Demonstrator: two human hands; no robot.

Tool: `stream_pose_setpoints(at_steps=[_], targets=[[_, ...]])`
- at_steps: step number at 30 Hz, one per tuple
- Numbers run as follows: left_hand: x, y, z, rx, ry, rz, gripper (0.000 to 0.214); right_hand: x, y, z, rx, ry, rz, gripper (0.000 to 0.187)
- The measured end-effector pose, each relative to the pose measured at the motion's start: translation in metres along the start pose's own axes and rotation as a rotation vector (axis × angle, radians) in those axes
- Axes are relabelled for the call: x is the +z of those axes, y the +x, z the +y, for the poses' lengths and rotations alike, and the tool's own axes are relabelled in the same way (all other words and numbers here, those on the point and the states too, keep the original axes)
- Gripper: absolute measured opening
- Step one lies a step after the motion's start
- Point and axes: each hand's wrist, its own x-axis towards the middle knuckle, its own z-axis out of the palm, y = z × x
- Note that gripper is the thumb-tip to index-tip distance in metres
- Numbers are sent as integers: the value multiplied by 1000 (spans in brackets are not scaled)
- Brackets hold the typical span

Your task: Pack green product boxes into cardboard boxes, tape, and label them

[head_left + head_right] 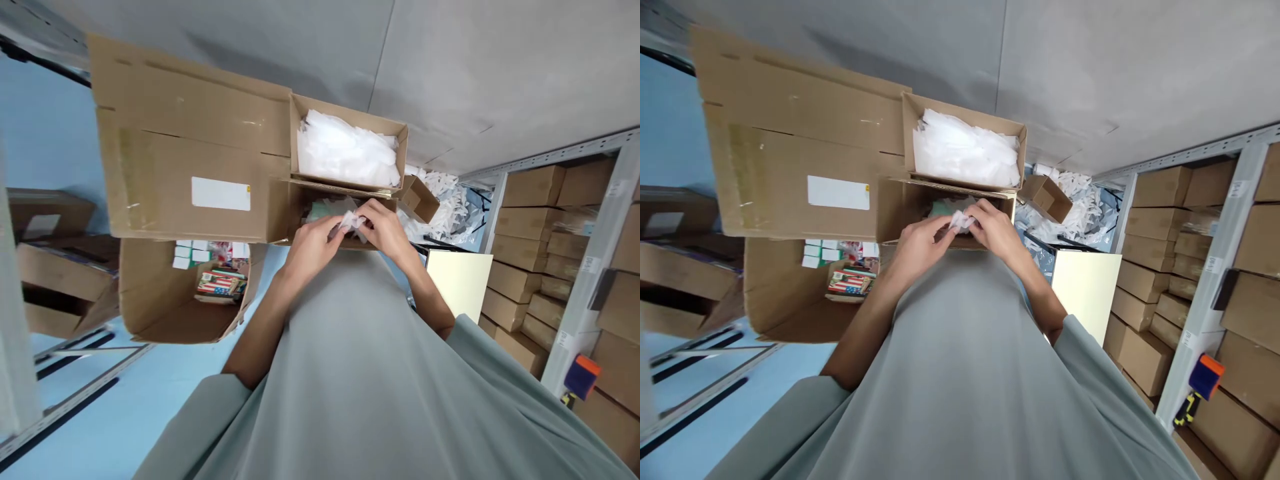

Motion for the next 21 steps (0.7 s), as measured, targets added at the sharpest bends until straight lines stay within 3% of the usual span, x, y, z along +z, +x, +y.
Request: stream_pose_setpoints(at_steps=[3,5,8,10,12,15,21], targets=[[-1,0,-9,-30,67,43,34,12,13,10,150,-322,-163,32],[-11,-8,-17,-74,83,163,35,13,11,13,156,-391,-210,34],[-28,-23,-34,-201,168,410,41,7,-14,15,138,-338,7,24],[-36,-30,-50,-284,232,491,51,4,-37,18,224,-306,206,20],[-39,-31,-66,-339,261,461,49,6,-55,21,353,-294,294,24],[-37,-29,-83,-387,272,357,27,15,-67,24,544,-276,303,24],[-33,-28,-92,-336,264,350,20,31,-68,11,792,-241,262,24]])
